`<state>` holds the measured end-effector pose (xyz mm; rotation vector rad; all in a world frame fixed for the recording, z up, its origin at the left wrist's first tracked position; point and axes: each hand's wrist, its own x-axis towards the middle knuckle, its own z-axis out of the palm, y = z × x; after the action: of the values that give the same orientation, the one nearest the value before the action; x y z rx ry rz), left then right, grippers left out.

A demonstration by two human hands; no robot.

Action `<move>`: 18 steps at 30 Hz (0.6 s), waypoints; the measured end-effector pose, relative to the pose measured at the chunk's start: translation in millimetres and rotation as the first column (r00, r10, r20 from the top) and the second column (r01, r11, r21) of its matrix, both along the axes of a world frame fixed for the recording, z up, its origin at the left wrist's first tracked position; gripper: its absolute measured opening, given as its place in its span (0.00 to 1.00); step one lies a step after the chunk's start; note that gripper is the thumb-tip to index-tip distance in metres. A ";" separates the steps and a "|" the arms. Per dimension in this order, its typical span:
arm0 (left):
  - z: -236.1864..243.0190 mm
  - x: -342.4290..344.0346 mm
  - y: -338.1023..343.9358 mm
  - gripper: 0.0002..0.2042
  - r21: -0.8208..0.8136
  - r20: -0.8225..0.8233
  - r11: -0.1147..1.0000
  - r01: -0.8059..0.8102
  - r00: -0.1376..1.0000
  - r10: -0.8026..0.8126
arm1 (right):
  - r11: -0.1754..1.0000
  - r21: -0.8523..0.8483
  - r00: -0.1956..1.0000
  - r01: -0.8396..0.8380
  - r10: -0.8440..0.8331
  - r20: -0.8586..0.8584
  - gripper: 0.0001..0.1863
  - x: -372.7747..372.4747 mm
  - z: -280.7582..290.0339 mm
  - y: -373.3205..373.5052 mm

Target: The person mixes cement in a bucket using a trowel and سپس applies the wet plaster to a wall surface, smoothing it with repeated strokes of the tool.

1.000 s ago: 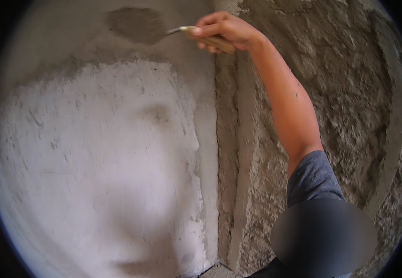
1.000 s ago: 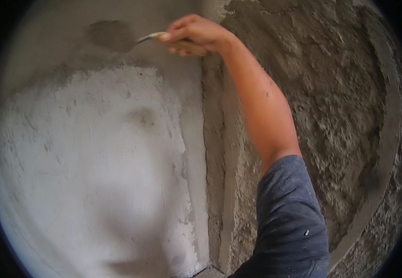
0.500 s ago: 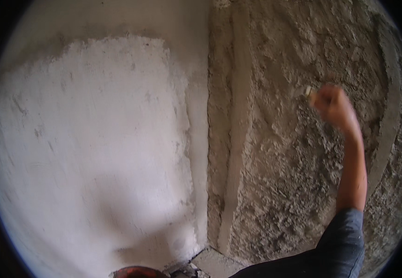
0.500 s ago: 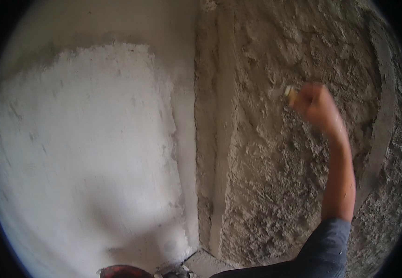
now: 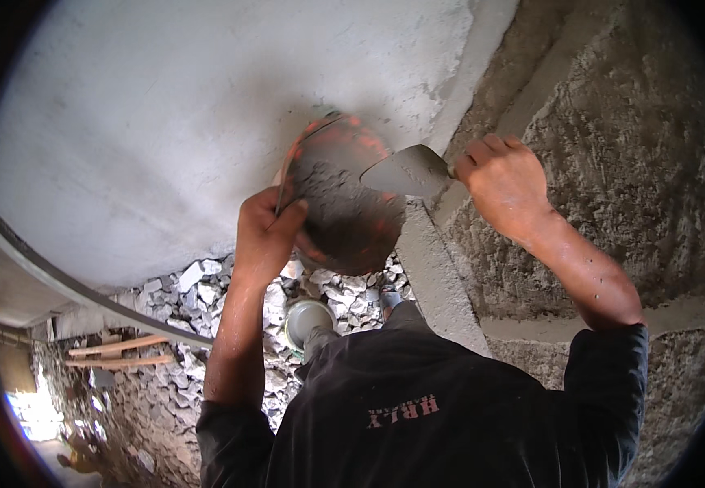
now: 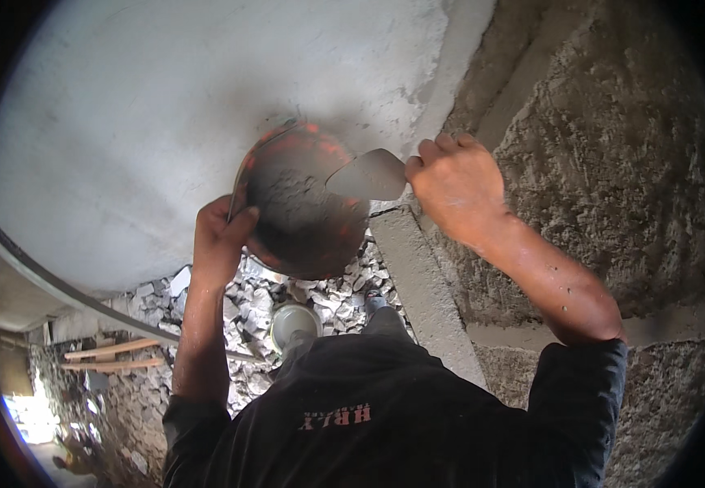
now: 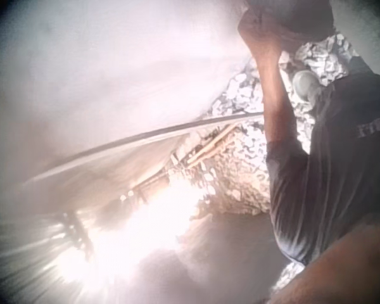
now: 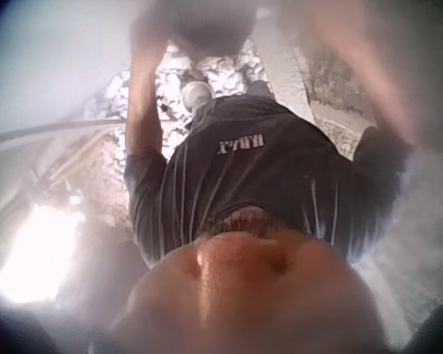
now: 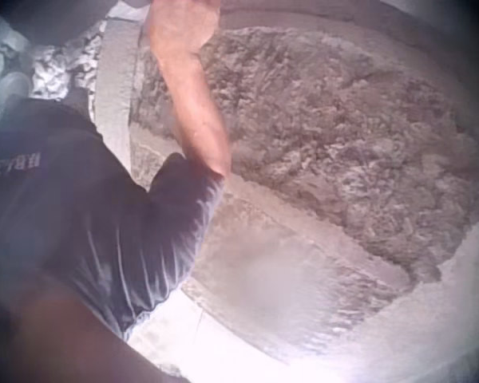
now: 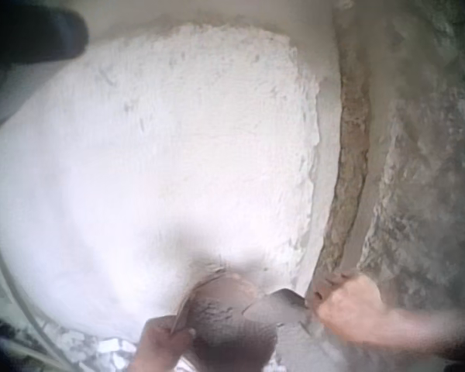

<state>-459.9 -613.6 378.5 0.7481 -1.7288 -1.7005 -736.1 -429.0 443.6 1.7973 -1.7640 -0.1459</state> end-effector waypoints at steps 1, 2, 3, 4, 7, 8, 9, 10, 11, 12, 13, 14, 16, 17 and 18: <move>1.4 1.0 2.8 0.09 0.002 0.004 1.000 0.026 1.000 -0.026 | 0.998 -0.017 0.998 -0.056 0.056 0.006 0.04 5.6 -10.2 -7.1; 2.1 1.2 5.0 0.09 0.001 0.004 0.998 0.056 0.998 -0.056 | 0.998 0.043 0.999 -0.040 0.040 0.006 0.05 13.4 -14.9 -12.2; 0.1 0.2 5.9 0.09 -0.017 -0.018 0.997 0.069 0.997 -0.069 | 0.995 0.100 1.000 -0.021 0.021 0.001 0.06 20.7 -16.9 -17.0; 0.1 -1.1 10.8 0.09 -0.034 -0.018 0.997 0.064 0.998 -0.064 | 0.987 0.160 1.000 0.003 -0.002 -0.007 0.07 25.0 -19.3 -16.5; 2.9 -7.5 24.6 0.09 -0.064 0.001 0.997 0.043 0.999 -0.043 | 0.982 0.152 0.961 -0.109 0.065 0.269 0.08 22.4 -33.0 -15.4; -1.2 -11.1 27.2 0.09 -0.056 0.020 0.998 0.034 0.999 -0.033 | 0.975 0.211 0.909 -0.071 -0.024 0.417 0.08 21.0 -40.6 -13.6; -4.4 -13.8 29.2 0.09 -0.048 0.039 0.999 0.024 0.999 -0.022 | 0.960 0.275 0.829 -0.045 -0.118 0.547 0.08 20.5 -50.6 -8.0; -3.5 -17.3 31.3 0.09 -0.025 0.018 1.000 -0.003 1.000 0.003 | 0.940 0.340 0.729 -0.025 -0.216 0.650 0.09 16.9 -58.0 -2.3; -3.6 -24.4 32.7 0.09 0.001 -0.001 1.000 -0.023 1.000 0.023 | 0.951 0.305 0.656 -0.054 -0.197 0.729 0.09 5.6 -67.7 3.0; -4.4 -31.4 33.6 0.09 0.026 -0.020 0.999 -0.043 0.999 0.043 | 0.960 0.267 0.574 -0.079 -0.175 0.800 0.10 -8.7 -78.7 8.8; -6.6 -36.6 34.8 0.09 0.072 -0.077 0.996 -0.056 0.995 0.062 | 0.968 0.227 0.483 -0.103 -0.151 0.862 0.11 -21.0 -89.4 14.6; -17.0 -41.0 29.6 0.09 0.047 -0.099 0.995 -0.090 0.991 0.094 | 0.982 0.166 0.388 -0.095 -0.117 0.914 0.11 -33.4 -99.9 17.1; -34.9 -53.3 18.8 0.09 0.005 -0.145 0.989 -0.147 0.979 0.146 | 0.997 0.051 0.185 -0.052 -0.040 0.982 0.12 -54.4 -108.7 17.4; -30.8 -64.4 23.0 0.11 0.101 -0.180 0.980 -0.172 0.965 0.188 | 0.997 0.072 0.255 -0.033 -0.062 0.965 0.13 -65.6 -103.8 16.4; -37.7 -73.3 21.8 0.11 0.100 -0.194 0.977 -0.187 0.960 0.204 | 0.996 0.093 0.323 -0.010 -0.085 0.942 0.13 -76.9 -96.0 16.3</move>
<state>-533.2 -591.8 340.8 0.7275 -1.4067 -1.6557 -812.9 -412.7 347.6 2.0495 -2.5835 1.1135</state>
